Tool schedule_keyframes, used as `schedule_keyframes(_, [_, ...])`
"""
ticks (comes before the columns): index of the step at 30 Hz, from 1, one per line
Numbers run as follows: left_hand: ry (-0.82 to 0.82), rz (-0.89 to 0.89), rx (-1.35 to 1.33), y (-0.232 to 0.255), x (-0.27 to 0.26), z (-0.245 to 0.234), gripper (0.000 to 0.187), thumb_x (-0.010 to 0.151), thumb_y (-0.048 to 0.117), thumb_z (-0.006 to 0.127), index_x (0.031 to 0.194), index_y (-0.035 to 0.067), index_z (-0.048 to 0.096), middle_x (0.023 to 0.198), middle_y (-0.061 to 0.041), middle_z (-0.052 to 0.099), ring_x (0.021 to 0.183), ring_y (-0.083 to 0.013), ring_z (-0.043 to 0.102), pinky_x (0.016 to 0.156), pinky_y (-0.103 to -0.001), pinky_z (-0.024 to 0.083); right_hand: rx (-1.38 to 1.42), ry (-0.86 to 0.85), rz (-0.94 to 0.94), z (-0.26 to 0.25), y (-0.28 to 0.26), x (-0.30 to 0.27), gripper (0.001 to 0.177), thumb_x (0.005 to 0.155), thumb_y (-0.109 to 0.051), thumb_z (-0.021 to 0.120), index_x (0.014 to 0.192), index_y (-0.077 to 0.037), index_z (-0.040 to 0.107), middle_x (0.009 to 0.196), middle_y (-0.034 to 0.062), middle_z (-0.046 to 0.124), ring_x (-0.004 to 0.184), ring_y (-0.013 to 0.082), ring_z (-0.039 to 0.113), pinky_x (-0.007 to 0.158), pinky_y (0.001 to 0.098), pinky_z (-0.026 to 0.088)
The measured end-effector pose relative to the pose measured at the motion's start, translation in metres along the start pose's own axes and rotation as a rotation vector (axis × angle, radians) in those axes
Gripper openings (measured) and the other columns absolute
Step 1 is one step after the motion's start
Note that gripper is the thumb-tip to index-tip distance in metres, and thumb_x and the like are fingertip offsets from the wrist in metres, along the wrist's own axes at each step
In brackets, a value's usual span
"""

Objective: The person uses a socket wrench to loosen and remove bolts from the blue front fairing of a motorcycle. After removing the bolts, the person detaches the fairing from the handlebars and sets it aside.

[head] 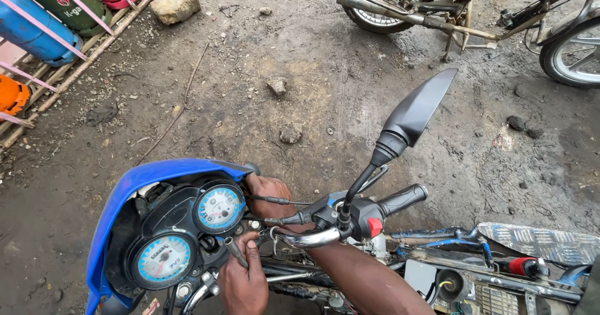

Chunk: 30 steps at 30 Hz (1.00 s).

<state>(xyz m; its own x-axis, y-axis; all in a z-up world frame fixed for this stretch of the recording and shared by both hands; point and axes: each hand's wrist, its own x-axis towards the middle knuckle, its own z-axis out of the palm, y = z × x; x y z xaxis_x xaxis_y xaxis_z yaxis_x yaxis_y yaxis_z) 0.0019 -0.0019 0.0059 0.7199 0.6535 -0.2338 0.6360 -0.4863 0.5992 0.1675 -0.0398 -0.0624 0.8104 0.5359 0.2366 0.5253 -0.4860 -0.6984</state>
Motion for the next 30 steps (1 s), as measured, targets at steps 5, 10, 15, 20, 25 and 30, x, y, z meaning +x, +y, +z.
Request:
schedule_keyframes(5, [-0.006,-0.017,0.002,-0.002,0.001,0.002,0.037,0.099,0.05,0.041,0.119,0.039,0.07,0.102,0.002,0.081,0.095,-0.0336,0.073,0.079,-0.051,0.054,-0.041,0.059,-0.091,0.015,0.016,-0.002,0.031,0.078,-0.016,0.068,0.105,-0.007,0.056,0.084,0.0179,0.069,0.072,0.046,0.064,0.058,0.0572,0.05])
schedule_keyframes(10, [-0.03,-0.039,-0.015,-0.002,0.0,0.002,0.038,0.099,0.051,0.041,0.121,0.04,0.069,0.108,0.002,0.08,0.098,-0.035,0.073,0.08,-0.054,0.055,-0.028,0.097,-0.124,0.024,0.023,0.0,0.023,0.091,-0.025,0.061,0.107,-0.01,0.056,0.08,0.0175,0.068,0.068,0.0473,0.063,0.052,0.0588,0.048])
schedule_keyframes(15, [-0.013,-0.022,-0.009,-0.002,-0.001,0.002,0.036,0.099,0.05,0.041,0.119,0.039,0.069,0.098,0.001,0.081,0.093,-0.0346,0.073,0.077,-0.051,0.054,-0.024,0.133,-0.187,0.025,0.026,0.001,0.016,0.084,-0.017,0.06,0.092,-0.007,0.05,0.07,0.0164,0.064,0.056,0.0452,0.057,0.048,0.0558,0.043])
schedule_keyframes(20, [0.017,-0.016,-0.001,-0.005,0.001,0.006,0.036,0.099,0.051,0.041,0.116,0.042,0.071,0.083,0.0,0.079,0.08,-0.0345,0.071,0.068,-0.048,0.049,-0.024,0.162,-0.183,0.023,0.021,0.0,0.019,0.079,-0.012,0.062,0.091,-0.008,0.049,0.07,0.0166,0.063,0.057,0.0466,0.055,0.045,0.0552,0.039])
schedule_keyframes(25, [0.051,-0.001,-0.006,-0.004,0.001,0.006,0.033,0.099,0.048,0.044,0.112,0.041,0.073,0.088,0.003,0.082,0.086,-0.0327,0.074,0.069,-0.046,0.051,-0.025,0.172,-0.158,0.019,0.016,-0.001,0.028,0.076,-0.011,0.062,0.102,-0.007,0.053,0.073,0.0166,0.065,0.061,0.046,0.059,0.048,0.0559,0.044])
schedule_keyframes(30, [0.039,-0.033,0.003,-0.007,0.006,0.009,0.036,0.098,0.05,0.043,0.114,0.042,0.075,0.091,0.0,0.082,0.09,-0.0359,0.072,0.073,-0.049,0.052,-0.004,0.172,-0.19,0.022,0.021,0.001,0.018,0.079,-0.012,0.06,0.095,-0.005,0.055,0.075,0.0173,0.067,0.062,0.0425,0.059,0.055,0.0538,0.046])
